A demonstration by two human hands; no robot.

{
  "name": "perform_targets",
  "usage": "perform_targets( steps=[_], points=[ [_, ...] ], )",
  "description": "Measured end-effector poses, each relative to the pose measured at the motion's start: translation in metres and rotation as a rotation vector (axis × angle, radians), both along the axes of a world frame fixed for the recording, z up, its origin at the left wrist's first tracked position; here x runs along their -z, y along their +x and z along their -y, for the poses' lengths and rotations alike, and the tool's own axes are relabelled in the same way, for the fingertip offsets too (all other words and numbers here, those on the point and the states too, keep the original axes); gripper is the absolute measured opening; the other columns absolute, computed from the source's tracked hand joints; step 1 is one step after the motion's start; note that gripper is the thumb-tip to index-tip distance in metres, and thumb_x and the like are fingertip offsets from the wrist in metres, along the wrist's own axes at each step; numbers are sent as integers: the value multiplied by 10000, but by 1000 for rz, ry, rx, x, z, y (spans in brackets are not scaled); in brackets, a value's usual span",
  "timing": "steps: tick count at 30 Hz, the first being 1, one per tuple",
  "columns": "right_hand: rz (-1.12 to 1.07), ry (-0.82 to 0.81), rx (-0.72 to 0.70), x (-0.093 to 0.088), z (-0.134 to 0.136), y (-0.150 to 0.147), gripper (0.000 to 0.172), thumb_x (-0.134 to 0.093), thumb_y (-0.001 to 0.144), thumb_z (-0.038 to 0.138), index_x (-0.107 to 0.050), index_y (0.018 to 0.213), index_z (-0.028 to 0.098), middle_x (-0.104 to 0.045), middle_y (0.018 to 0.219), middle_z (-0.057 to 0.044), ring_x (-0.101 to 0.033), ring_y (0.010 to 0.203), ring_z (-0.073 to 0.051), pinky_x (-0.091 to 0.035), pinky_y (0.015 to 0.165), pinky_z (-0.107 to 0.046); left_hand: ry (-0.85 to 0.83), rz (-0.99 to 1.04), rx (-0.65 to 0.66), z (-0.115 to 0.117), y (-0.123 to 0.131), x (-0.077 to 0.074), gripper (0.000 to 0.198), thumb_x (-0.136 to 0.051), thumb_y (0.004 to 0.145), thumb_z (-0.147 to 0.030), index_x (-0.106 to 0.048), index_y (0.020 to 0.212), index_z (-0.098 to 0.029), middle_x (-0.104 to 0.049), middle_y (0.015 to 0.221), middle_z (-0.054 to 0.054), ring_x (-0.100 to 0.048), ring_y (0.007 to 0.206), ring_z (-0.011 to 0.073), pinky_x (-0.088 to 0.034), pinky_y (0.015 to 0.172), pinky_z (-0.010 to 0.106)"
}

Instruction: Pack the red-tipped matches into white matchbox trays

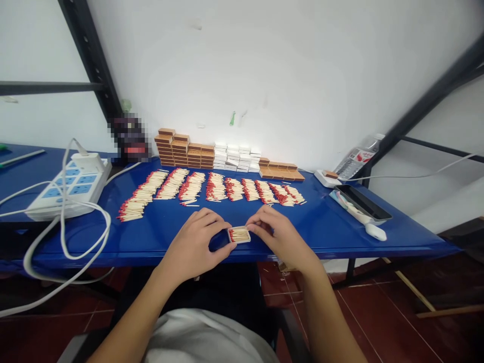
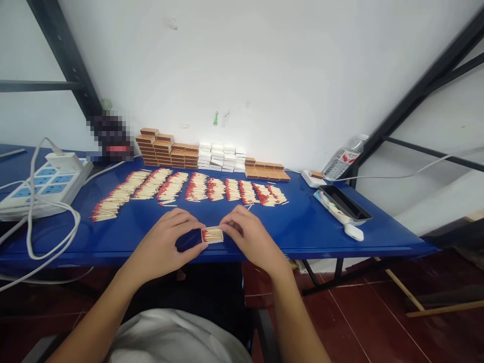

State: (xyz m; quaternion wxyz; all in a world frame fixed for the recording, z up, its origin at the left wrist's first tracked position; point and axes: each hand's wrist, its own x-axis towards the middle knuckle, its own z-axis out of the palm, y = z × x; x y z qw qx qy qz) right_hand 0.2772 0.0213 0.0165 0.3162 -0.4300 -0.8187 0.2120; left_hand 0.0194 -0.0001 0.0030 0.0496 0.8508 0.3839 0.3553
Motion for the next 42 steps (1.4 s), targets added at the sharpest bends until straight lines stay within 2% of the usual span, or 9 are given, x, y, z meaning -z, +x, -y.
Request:
perform_targets(
  steps=[3, 5, 9, 17, 26, 36, 40, 42],
  points=[
    [-11, 70, 147, 2, -14, 24, 257, -592, 1073, 438, -746, 987, 251, -673, 941, -73, -597, 823, -231, -498, 755, -377, 2, 3, 3, 0, 0, 0, 224, -783, 964, -350, -755, 1141, -215, -751, 1107, 60, -651, 1093, 253, -523, 1034, 453],
    [9, 124, 243, 6, -27, 41, 242, -593, 1056, 423, -746, 1007, 242, -702, 976, -90, -618, 861, -253, -513, 806, -406, 0, 7, 0, 0, 0, -1, 218, -785, 959, -345, -756, 1134, -218, -753, 1105, 62, -656, 1096, 257, -525, 1033, 452],
    [41, 136, 256, 15, -45, 61, 279, -519, 1074, 396, -751, 1027, 248, -756, 1099, -104, -655, 1027, -294, -506, 948, -457, -6, 9, -1, 0, 0, -1, 219, -787, 956, -340, -757, 1138, -222, -754, 1111, 65, -660, 1096, 259, -529, 1031, 452],
    [111, 143, 297, 22, -51, 60, 252, -544, 1037, 331, -737, 1160, 227, -673, 982, -93, -619, 890, -272, -504, 872, -429, -5, -3, -2, 0, 0, -1, 231, -773, 972, -367, -759, 1148, -220, -751, 1106, 73, -656, 1091, 261, -533, 1032, 457],
    [116, 85, 307, 20, -53, 63, 194, -589, 1020, 359, -676, 909, 226, -667, 944, -78, -576, 840, -246, -474, 783, -385, -14, 0, -2, 1, 0, -1, 222, -776, 967, -357, -751, 1145, -228, -754, 1118, 68, -658, 1107, 264, -530, 1040, 466],
    [60, 87, 225, 19, -42, 65, 303, -552, 1068, 441, -790, 1076, 254, -694, 958, -76, -590, 814, -240, -496, 806, -405, -3, -8, -8, 0, -1, 1, 230, -770, 973, -376, -749, 1149, -230, -748, 1119, 73, -653, 1098, 267, -531, 1038, 469],
    [31, 118, 283, 22, -43, 65, 279, -603, 1035, 426, -775, 1149, 238, -659, 911, -62, -571, 759, -223, -497, 759, -388, -12, -8, -5, 0, -1, 0, 226, -772, 973, -371, -750, 1144, -225, -749, 1116, 67, -652, 1104, 261, -527, 1044, 461],
    [33, 125, 323, 24, -43, 65, 251, -628, 1014, 432, -761, 1081, 230, -652, 910, -64, -564, 757, -222, -497, 744, -384, -15, -9, -3, 0, -1, 0, 228, -775, 970, -364, -750, 1148, -223, -748, 1116, 68, -651, 1102, 260, -529, 1039, 460]
  ],
)
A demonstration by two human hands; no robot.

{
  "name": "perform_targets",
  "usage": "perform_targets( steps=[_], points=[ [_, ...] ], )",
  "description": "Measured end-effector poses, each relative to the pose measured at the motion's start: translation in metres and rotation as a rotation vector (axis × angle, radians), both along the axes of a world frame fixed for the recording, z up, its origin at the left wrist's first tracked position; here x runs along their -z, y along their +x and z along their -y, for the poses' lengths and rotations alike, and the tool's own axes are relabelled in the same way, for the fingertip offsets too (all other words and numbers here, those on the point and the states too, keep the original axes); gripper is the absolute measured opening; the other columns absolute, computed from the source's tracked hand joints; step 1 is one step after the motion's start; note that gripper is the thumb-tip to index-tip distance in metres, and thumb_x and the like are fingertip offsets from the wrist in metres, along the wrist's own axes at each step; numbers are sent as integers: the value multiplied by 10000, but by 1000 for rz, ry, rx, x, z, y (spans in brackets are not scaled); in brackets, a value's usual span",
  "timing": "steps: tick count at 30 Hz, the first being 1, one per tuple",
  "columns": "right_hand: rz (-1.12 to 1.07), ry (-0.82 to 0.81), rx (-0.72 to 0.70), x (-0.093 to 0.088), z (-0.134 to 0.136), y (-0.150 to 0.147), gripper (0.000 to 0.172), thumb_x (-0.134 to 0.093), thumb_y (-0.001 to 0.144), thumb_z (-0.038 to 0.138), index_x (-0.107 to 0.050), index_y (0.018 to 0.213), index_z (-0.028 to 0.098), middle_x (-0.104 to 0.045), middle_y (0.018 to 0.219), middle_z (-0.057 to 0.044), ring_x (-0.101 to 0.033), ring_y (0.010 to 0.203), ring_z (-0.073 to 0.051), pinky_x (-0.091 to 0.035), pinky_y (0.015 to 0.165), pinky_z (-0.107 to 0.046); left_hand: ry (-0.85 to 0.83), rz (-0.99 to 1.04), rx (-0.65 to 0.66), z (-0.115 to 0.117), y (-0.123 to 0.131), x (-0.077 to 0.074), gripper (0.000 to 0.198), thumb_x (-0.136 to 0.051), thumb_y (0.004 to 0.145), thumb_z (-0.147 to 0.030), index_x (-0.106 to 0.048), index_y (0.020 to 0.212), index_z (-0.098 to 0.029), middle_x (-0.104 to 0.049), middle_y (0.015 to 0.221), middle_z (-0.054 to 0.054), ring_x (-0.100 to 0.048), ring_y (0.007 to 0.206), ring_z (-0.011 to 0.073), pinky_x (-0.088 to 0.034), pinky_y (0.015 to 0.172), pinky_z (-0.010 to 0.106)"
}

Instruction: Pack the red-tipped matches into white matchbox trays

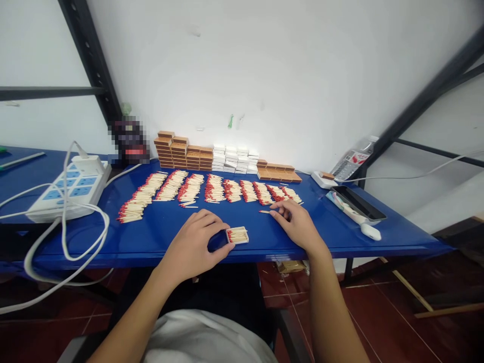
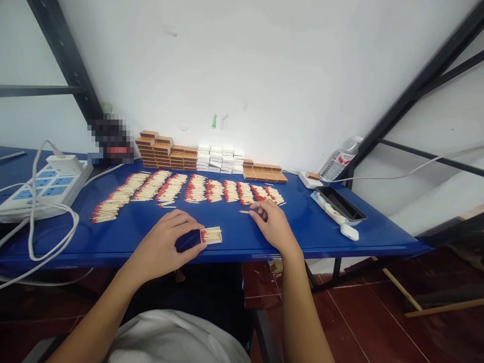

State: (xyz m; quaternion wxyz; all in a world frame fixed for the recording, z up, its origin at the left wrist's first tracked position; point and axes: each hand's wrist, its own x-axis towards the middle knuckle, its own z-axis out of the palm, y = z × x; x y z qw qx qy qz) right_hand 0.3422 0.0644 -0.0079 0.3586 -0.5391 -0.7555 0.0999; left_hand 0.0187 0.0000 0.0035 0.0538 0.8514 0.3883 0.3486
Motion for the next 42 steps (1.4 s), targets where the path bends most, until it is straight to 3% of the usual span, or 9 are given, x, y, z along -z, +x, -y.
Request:
perform_targets(
  steps=[3, 10, 19, 27, 36, 42],
  points=[
    [26, -5, 39, 2, 0, -1, 241, -629, 1002, 438, -729, 935, 230, -645, 894, -66, -552, 764, -226, -493, 738, -383, 2, -2, 0, -1, 0, -1, 227, -778, 966, -357, -749, 1149, -225, -748, 1113, 71, -652, 1093, 263, -533, 1028, 465],
    [44, -58, 23, 1, -1, -3, 226, -613, 1008, 402, -657, 863, 235, -666, 887, -62, -574, 800, -234, -473, 750, -383, 17, 4, -1, -1, 1, 0, 234, -775, 968, -375, -756, 1146, -225, -748, 1104, 71, -656, 1090, 267, -531, 1027, 455],
    [39, -50, -3, -2, 8, -11, 199, -534, 1072, 355, -622, 935, 240, -647, 967, -73, -602, 895, -258, -477, 827, -402, 12, -3, -5, 0, 0, 0, 236, -772, 968, -360, -757, 1157, -219, -748, 1118, 66, -655, 1096, 261, -529, 1028, 463],
    [41, -106, -246, -22, 56, -61, 198, -491, 1126, 342, -629, 1009, 262, -641, 1063, -75, -629, 995, -247, -517, 908, -397, 10, -11, 1, 0, 0, 0, 248, -776, 974, -374, -752, 1168, -220, -747, 1112, 67, -651, 1099, 260, -524, 1027, 453],
    [50, -93, -293, -24, 65, -73, 150, -505, 1132, 282, -641, 1082, 243, -634, 1091, -59, -636, 974, -209, -521, 886, -351, 4, -15, 0, -2, 2, 0, 234, -781, 971, -363, -755, 1159, -227, -746, 1109, 59, -647, 1097, 257, -515, 1027, 444],
    [19, -126, -235, -21, 65, -72, 119, -561, 1111, 282, -641, 1034, 240, -630, 1059, -50, -628, 953, -204, -502, 857, -346, -1, -9, 0, -1, 1, -1, 223, -776, 976, -368, -753, 1154, -235, -749, 1112, 52, -645, 1104, 254, -514, 1029, 449]
  ],
)
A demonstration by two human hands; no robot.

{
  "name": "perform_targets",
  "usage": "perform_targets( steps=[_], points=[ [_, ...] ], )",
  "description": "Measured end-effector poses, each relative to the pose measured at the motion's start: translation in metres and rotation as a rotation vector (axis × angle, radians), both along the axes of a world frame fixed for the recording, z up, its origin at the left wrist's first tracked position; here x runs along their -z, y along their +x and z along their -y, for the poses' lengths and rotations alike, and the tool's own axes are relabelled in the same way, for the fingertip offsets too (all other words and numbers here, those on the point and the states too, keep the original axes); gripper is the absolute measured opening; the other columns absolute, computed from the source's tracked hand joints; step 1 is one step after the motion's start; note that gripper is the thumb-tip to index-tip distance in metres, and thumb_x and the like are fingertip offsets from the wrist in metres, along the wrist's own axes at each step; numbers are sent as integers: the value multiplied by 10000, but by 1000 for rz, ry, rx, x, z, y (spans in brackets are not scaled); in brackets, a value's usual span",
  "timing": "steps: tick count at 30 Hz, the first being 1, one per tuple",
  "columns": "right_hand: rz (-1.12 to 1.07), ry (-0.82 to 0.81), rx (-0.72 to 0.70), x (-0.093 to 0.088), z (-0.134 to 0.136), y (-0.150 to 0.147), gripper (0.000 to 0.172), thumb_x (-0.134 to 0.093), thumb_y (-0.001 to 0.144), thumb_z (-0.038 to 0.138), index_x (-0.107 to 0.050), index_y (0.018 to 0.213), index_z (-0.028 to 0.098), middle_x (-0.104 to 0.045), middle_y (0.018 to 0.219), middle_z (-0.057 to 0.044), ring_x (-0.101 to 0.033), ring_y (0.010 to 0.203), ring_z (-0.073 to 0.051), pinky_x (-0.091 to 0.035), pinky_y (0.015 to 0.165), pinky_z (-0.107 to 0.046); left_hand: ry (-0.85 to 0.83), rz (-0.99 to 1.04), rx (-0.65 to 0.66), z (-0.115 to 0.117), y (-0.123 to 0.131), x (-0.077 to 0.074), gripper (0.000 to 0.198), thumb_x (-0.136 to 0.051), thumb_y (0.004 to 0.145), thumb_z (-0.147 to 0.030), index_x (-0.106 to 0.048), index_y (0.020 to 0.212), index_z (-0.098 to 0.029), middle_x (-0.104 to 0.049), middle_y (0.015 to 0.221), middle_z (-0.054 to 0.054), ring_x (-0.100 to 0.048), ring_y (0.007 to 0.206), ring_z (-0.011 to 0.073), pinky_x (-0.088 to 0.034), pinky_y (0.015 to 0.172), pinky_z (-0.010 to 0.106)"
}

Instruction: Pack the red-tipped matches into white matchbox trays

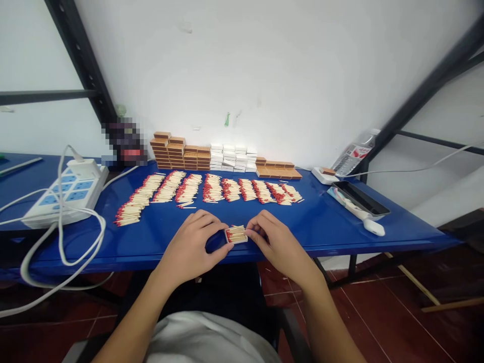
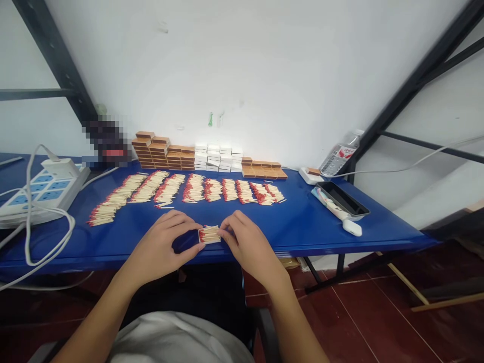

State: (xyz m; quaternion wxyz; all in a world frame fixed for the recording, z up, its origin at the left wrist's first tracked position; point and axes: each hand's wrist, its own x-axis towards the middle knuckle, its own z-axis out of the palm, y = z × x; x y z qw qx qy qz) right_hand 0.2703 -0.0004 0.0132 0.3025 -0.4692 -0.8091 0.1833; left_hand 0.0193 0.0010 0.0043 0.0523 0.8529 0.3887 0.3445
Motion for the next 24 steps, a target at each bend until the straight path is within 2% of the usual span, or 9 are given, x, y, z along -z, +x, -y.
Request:
perform_targets(
  steps=[7, 15, 24],
  points=[
    [-31, 12, -43, 4, -6, -4, 159, -550, 1115, 269, -616, 976, 231, -621, 1010, -36, -595, 893, -188, -476, 810, -340, 3, -1, 7, -1, 0, 0, 222, -780, 976, -362, -748, 1148, -225, -747, 1117, 52, -643, 1100, 248, -517, 1023, 449],
    [-76, 51, -4, 5, -7, -6, 132, -558, 1103, 264, -666, 1034, 231, -627, 1041, -52, -625, 935, -197, -500, 838, -346, 14, -2, 4, 0, 0, 1, 234, -788, 965, -361, -757, 1163, -240, -753, 1123, 51, -655, 1101, 258, -521, 1024, 458],
    [-109, 46, -32, 7, -7, -6, 149, -583, 1096, 287, -705, 1029, 234, -641, 1018, -49, -612, 884, -186, -498, 787, -345, 17, -3, 3, 0, 0, 0, 225, -773, 978, -366, -751, 1152, -224, -748, 1111, 55, -652, 1092, 254, -517, 1018, 456]
  ],
)
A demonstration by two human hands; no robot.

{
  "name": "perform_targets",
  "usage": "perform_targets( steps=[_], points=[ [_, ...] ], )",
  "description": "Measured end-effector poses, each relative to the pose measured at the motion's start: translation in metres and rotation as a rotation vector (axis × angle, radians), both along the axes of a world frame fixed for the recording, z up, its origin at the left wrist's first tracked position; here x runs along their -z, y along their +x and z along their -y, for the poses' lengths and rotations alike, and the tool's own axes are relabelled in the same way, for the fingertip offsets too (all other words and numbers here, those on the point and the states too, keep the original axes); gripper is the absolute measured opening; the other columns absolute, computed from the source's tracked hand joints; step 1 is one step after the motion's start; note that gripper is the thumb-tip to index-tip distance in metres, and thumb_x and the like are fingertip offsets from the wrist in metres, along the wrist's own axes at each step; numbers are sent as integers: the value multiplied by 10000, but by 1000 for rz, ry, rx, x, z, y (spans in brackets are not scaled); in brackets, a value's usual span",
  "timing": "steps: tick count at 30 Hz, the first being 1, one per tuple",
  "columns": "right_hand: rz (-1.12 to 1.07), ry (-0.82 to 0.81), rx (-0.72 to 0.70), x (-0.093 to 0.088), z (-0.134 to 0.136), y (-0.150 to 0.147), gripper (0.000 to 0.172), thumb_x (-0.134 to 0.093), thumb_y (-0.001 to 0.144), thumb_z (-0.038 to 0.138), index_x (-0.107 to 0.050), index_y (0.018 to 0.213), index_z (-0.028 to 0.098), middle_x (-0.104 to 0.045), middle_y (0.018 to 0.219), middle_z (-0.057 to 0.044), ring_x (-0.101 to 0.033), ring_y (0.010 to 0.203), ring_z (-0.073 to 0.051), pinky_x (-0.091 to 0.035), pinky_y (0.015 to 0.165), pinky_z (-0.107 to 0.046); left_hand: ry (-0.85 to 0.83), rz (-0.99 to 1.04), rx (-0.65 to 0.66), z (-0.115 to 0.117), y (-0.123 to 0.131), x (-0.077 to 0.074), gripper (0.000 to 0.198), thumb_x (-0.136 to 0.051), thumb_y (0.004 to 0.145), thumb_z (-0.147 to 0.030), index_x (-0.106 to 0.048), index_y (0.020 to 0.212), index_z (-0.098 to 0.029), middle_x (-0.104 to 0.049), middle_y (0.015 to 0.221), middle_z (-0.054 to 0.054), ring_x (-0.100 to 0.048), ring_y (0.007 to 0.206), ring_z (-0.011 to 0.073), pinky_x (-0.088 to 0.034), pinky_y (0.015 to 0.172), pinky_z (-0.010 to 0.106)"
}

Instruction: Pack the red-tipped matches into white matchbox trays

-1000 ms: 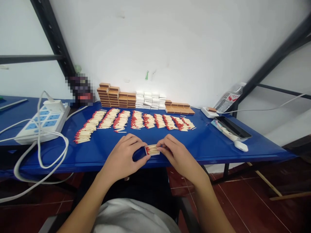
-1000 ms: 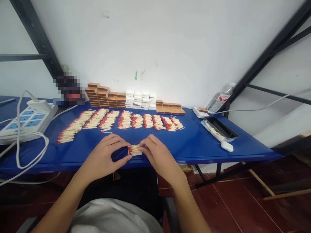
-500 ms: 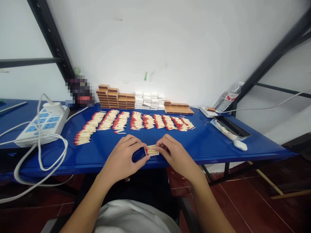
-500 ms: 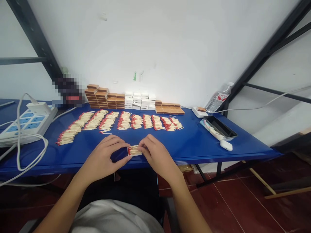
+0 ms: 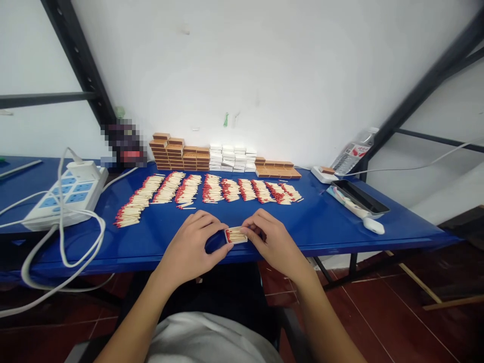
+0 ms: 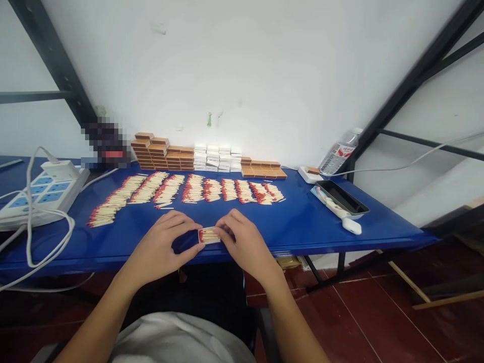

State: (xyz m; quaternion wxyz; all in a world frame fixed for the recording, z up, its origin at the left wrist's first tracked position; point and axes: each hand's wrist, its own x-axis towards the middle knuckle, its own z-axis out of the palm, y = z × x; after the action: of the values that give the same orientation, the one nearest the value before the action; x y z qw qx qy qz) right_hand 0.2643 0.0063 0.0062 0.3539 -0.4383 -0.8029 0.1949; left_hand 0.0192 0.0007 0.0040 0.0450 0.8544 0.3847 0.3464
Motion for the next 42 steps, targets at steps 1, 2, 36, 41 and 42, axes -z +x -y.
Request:
perform_targets(
  steps=[1, 2, 36, 41, 42],
  points=[
    [-6, -6, 7, 0, 0, 1, 143, -597, 1089, 289, -707, 1015, 235, -640, 1012, -47, -610, 878, -184, -498, 778, -340, 0, 0, 1, 0, 0, 0, 224, -773, 978, -367, -751, 1151, -225, -748, 1110, 55, -652, 1094, 256, -517, 1016, 457],
    [-13, -14, 14, 0, -1, 1, 137, -613, 1081, 290, -710, 1000, 235, -638, 1003, -44, -607, 868, -181, -495, 767, -335, -2, -2, 3, 0, 0, 0, 224, -775, 977, -366, -750, 1152, -228, -749, 1111, 55, -651, 1096, 258, -516, 1014, 457],
    [331, 2, -219, -48, -123, -50, 76, -775, 910, 143, -742, 842, 151, -680, 819, -24, -564, 726, -135, -370, 667, -270, -35, 8, 6, 1, 0, -3, 203, -769, 972, -349, -756, 1144, -241, -757, 1116, 66, -663, 1112, 268, -522, 1033, 476],
    [291, -31, -209, -45, -139, -44, 74, -710, 913, 110, -746, 864, 151, -674, 796, -11, -560, 712, -128, -380, 671, -261, -28, 21, 8, 1, -1, -2, 198, -773, 966, -341, -756, 1137, -242, -760, 1111, 66, -664, 1108, 270, -529, 1026, 478],
    [284, -29, -187, -45, -139, -38, 86, -698, 910, 105, -749, 859, 153, -681, 798, -14, -566, 716, -130, -385, 678, -262, -25, 21, 11, 1, -1, -2, 197, -774, 965, -337, -754, 1136, -242, -761, 1110, 66, -665, 1104, 270, -530, 1022, 477]
  ],
)
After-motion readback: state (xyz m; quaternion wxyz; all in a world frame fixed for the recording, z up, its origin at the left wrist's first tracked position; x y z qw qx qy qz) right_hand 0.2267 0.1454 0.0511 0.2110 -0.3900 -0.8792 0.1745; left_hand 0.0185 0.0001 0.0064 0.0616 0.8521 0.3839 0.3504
